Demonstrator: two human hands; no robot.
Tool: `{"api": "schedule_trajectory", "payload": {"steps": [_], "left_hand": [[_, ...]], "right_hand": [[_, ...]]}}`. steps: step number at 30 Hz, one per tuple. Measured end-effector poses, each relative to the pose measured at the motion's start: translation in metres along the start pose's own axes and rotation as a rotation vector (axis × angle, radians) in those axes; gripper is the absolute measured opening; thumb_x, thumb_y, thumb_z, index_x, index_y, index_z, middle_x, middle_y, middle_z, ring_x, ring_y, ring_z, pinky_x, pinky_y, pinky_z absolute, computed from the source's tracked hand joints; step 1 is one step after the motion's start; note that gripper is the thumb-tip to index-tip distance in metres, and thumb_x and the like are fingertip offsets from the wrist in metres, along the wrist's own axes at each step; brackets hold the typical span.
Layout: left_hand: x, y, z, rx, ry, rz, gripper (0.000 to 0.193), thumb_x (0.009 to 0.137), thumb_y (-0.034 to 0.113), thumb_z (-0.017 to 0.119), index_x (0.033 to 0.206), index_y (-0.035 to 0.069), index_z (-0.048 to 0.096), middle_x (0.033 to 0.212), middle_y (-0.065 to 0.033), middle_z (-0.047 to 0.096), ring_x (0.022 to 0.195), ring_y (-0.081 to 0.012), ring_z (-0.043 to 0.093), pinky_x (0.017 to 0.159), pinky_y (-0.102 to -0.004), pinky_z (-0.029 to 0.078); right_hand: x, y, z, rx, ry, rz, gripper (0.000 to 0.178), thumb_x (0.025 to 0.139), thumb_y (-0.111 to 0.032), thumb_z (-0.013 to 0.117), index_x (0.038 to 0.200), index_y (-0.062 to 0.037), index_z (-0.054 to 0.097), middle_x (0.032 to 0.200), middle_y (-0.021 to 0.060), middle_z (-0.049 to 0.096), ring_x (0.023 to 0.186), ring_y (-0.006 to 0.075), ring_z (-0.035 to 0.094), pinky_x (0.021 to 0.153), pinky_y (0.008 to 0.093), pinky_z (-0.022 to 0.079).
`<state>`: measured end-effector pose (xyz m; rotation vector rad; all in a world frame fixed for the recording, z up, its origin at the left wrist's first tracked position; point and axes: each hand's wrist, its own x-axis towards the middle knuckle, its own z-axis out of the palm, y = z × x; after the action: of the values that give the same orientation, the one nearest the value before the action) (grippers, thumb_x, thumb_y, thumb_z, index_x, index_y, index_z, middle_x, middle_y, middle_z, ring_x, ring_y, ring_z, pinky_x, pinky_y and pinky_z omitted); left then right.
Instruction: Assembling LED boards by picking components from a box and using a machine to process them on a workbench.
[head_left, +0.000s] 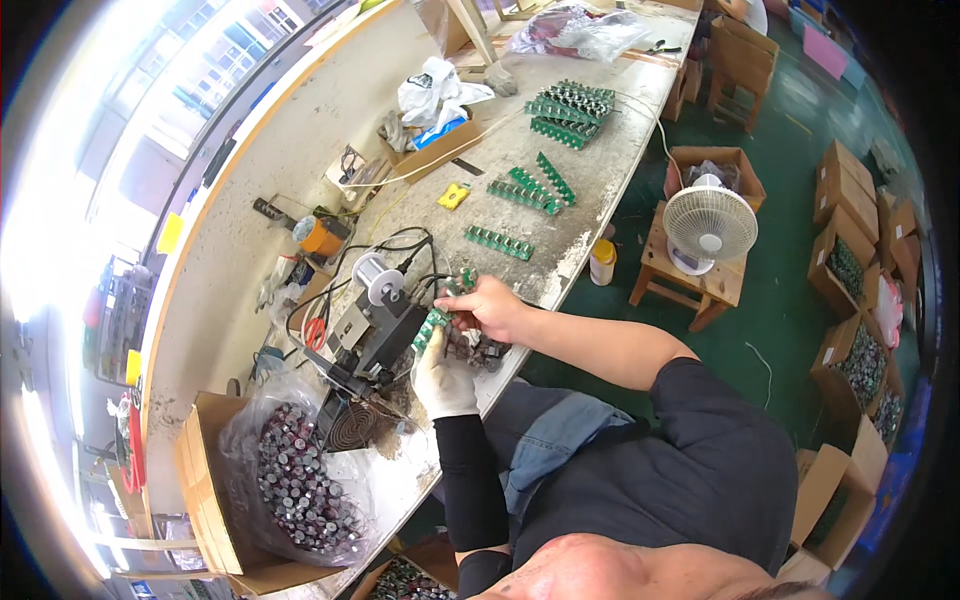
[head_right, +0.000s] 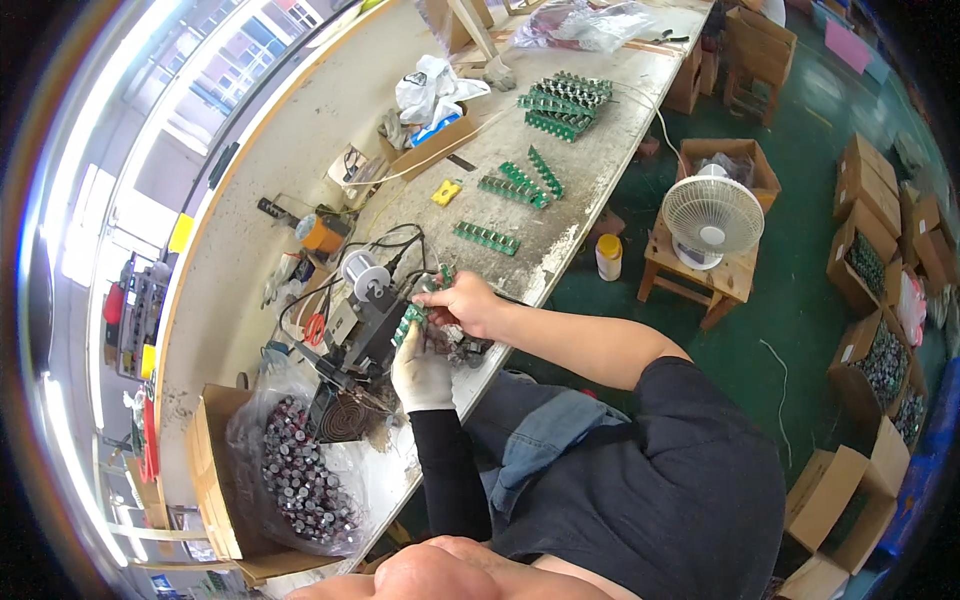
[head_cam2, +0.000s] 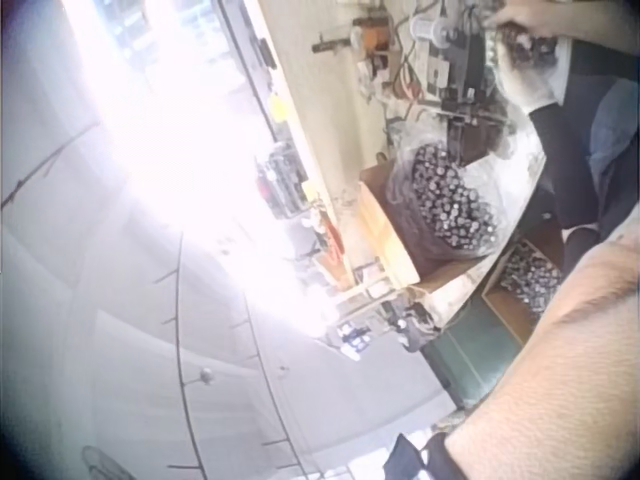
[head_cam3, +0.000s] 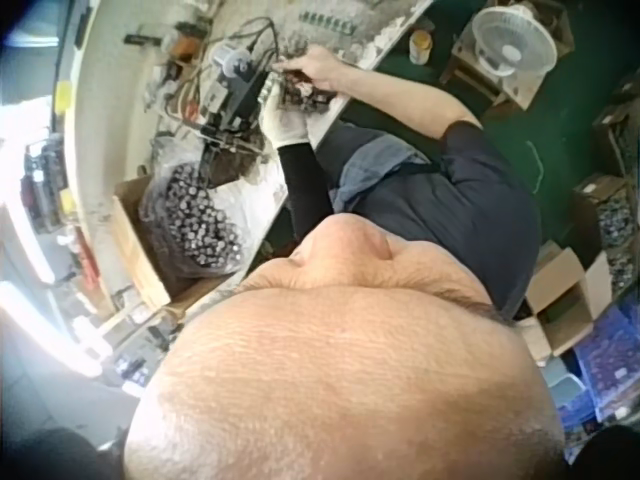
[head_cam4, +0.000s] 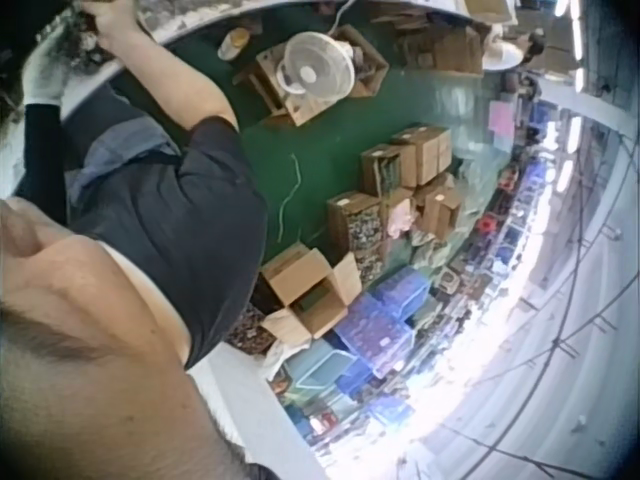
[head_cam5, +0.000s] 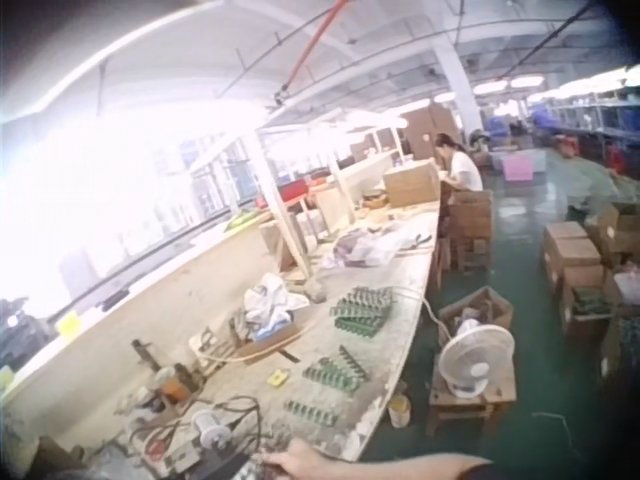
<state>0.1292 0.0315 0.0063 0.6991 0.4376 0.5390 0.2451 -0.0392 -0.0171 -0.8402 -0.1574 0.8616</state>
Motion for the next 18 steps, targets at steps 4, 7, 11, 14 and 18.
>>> {"api": "schedule_trajectory", "payload": {"steps": [4, 7, 11, 14, 18], "left_hand": [[0.011, -0.005, -0.001, 0.085, 0.079, 0.105, 0.016, 0.088, 0.003, 0.061, 0.104, 0.001, 0.063, 0.098, -0.0083, 0.067, 0.083, -0.0174, 0.064, 0.075, -0.0291, 0.052], [0.012, -0.011, 0.007, 0.271, 0.134, 0.232, 0.016, 0.086, 0.003, 0.064, 0.101, 0.001, 0.064, 0.092, -0.0066, 0.067, 0.077, -0.0158, 0.064, 0.071, -0.0269, 0.051], [0.001, 0.005, 0.004, 0.209, 0.073, 0.129, 0.021, 0.085, 0.003, 0.062, 0.105, -0.001, 0.063, 0.095, -0.0091, 0.067, 0.080, -0.0171, 0.064, 0.071, -0.0264, 0.050], [-0.002, 0.011, 0.004, 0.245, 0.030, 0.088, 0.024, 0.086, 0.006, 0.061, 0.108, -0.001, 0.062, 0.098, -0.0091, 0.066, 0.087, -0.0199, 0.063, 0.077, -0.0310, 0.050], [0.019, 0.011, -0.013, 0.050, -0.034, -0.177, 0.022, 0.087, 0.010, 0.062, 0.106, 0.001, 0.062, 0.102, -0.0073, 0.066, 0.096, -0.0198, 0.060, 0.085, -0.0342, 0.048]], "right_hand": [[0.005, -0.002, 0.005, 0.142, 0.070, 0.106, 0.014, 0.089, -0.020, 0.067, 0.097, -0.0098, 0.061, 0.087, 0.0013, 0.064, 0.067, 0.0142, 0.060, 0.056, 0.0266, 0.049], [-0.001, 0.000, 0.009, 0.005, -0.002, 0.032, 0.025, 0.082, -0.021, 0.074, 0.099, -0.0101, 0.060, 0.087, 0.0025, 0.065, 0.072, 0.0145, 0.062, 0.060, 0.0286, 0.050], [-0.001, 0.000, 0.005, -0.003, -0.060, 0.015, 0.022, 0.080, -0.005, 0.072, 0.098, -0.0077, 0.059, 0.086, 0.0036, 0.066, 0.070, 0.0130, 0.062, 0.059, 0.0272, 0.051], [0.003, -0.006, -0.003, 0.104, -0.136, 0.155, 0.020, 0.083, -0.003, 0.067, 0.101, -0.0052, 0.057, 0.087, 0.0071, 0.066, 0.072, 0.0154, 0.064, 0.061, 0.0274, 0.054], [0.025, 0.005, -0.014, 0.354, -0.158, 0.346, 0.013, 0.087, -0.010, 0.064, 0.098, -0.0067, 0.059, 0.083, 0.0040, 0.063, 0.066, 0.0164, 0.061, 0.061, 0.0277, 0.053]]}}
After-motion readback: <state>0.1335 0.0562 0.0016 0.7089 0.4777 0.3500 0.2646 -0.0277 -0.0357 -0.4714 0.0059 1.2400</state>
